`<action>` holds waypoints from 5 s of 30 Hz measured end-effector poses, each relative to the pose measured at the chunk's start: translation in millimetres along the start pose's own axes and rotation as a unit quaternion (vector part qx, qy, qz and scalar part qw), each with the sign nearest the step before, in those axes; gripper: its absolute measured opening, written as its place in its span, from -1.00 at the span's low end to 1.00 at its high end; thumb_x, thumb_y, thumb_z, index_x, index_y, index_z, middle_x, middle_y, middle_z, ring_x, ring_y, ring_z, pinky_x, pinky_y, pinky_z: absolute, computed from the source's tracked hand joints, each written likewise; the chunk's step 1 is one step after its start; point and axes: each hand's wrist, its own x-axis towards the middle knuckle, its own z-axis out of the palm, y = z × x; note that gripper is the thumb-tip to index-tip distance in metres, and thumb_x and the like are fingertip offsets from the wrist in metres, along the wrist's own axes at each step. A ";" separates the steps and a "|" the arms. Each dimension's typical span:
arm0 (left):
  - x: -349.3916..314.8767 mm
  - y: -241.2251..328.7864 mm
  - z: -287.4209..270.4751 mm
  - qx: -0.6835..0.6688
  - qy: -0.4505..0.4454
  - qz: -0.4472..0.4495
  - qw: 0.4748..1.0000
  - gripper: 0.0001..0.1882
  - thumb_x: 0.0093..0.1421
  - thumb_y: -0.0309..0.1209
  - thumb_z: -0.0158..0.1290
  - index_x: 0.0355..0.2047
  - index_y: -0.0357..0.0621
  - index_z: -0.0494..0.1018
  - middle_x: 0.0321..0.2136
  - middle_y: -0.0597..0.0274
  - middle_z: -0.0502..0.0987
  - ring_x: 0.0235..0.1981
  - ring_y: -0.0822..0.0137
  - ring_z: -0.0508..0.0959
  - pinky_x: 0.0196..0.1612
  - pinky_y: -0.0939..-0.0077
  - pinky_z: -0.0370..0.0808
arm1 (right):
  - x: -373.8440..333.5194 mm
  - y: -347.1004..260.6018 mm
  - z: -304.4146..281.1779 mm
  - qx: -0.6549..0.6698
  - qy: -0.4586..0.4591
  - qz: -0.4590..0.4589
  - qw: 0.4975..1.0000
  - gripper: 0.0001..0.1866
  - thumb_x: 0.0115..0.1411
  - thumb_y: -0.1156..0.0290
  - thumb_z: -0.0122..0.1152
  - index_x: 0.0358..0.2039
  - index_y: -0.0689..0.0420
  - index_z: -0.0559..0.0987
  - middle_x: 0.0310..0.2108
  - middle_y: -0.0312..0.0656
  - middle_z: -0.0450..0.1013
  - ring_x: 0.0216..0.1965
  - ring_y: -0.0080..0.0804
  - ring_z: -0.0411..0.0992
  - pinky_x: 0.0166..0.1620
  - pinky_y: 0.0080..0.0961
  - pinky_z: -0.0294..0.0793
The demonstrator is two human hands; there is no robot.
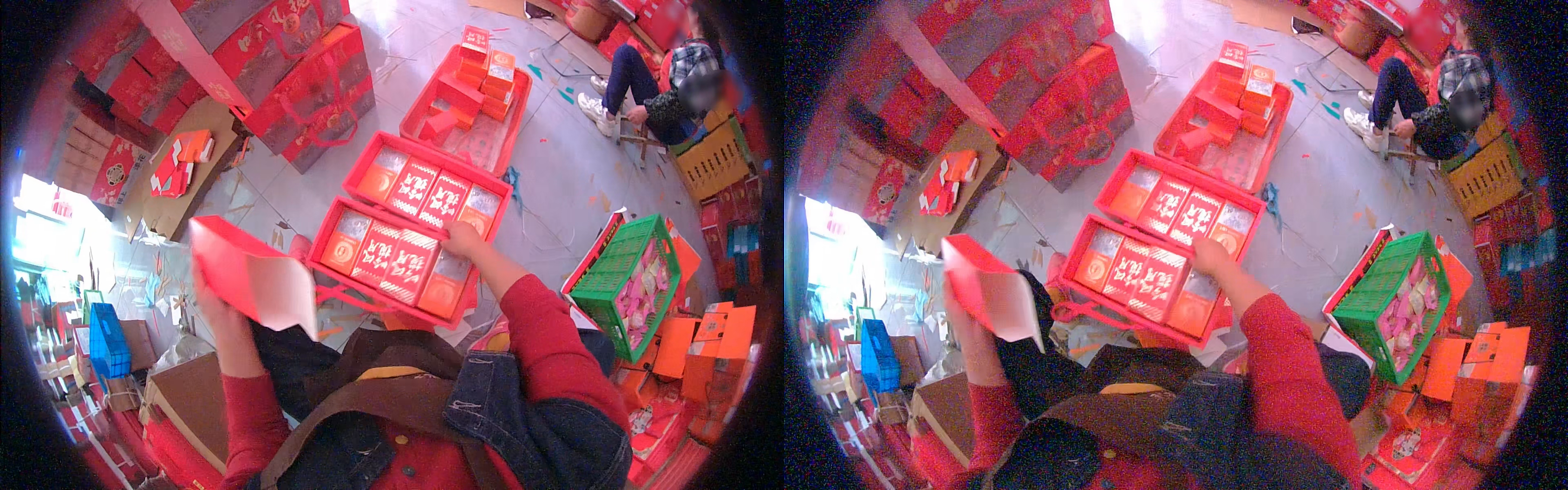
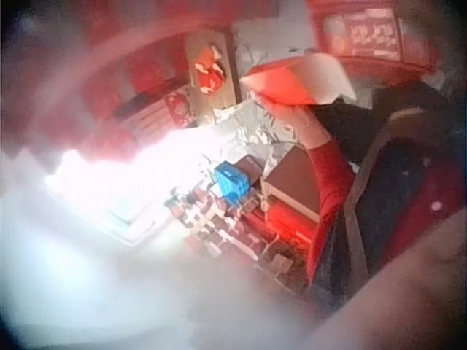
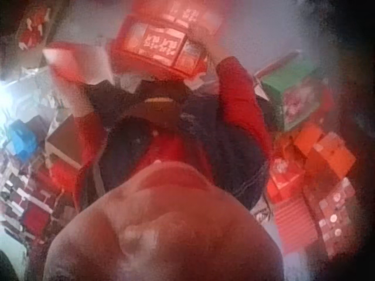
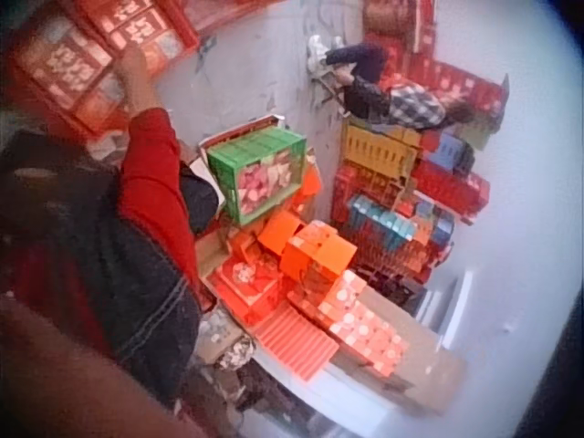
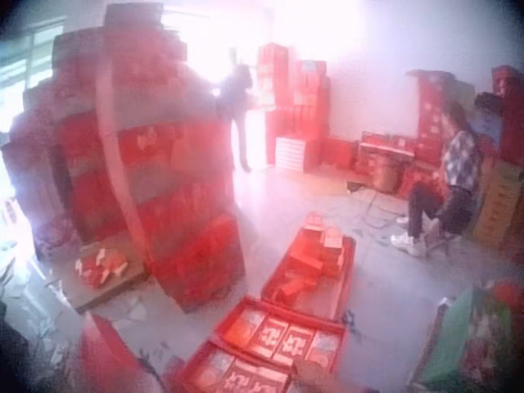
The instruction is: The person assembles red cardboard boxes by folding flaps and inserting smaller orange packages into them. The person places the filled boxes into larger red trays and continues the process with additional boxes.
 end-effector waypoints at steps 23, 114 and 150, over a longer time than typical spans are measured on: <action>-191.7 -202.6 173.7 0.457 -0.551 -0.148 0.682 -0.61 0.33 -0.19 -0.26 -0.05 -0.23 0.35 -0.18 0.18 0.45 -0.12 0.36 0.43 -0.05 0.49 0.37 | -403.6 -68.2 -103.1 0.335 0.283 -0.018 0.898 -0.34 0.11 0.12 0.17 0.12 0.22 0.26 0.05 0.02 0.30 0.09 -0.15 0.29 0.12 -0.35 0.24; -192.8 -220.1 80.1 0.198 -0.287 -0.267 0.898 -0.65 0.33 -0.18 -0.21 0.03 -0.07 0.18 -0.08 0.17 0.35 -0.06 0.35 0.38 -0.03 0.41 0.40 | -372.0 -78.1 -96.2 0.340 0.468 0.080 0.812 -0.74 0.23 0.41 0.01 -0.11 0.27 0.44 -0.15 -0.19 0.40 -0.15 -0.46 0.37 -0.05 -0.49 0.36; -235.2 -247.8 161.9 0.268 -0.533 -0.219 0.772 -0.71 0.30 -0.33 -0.12 -0.04 -0.22 0.30 -0.31 0.24 0.46 -0.25 0.50 0.42 -0.17 0.60 0.39 | -352.1 -38.4 -82.4 0.677 0.415 -0.004 0.607 -0.73 0.32 0.32 -0.11 -0.10 0.22 0.41 -0.30 -0.22 0.45 -0.29 -0.50 0.41 -0.16 -0.60 0.40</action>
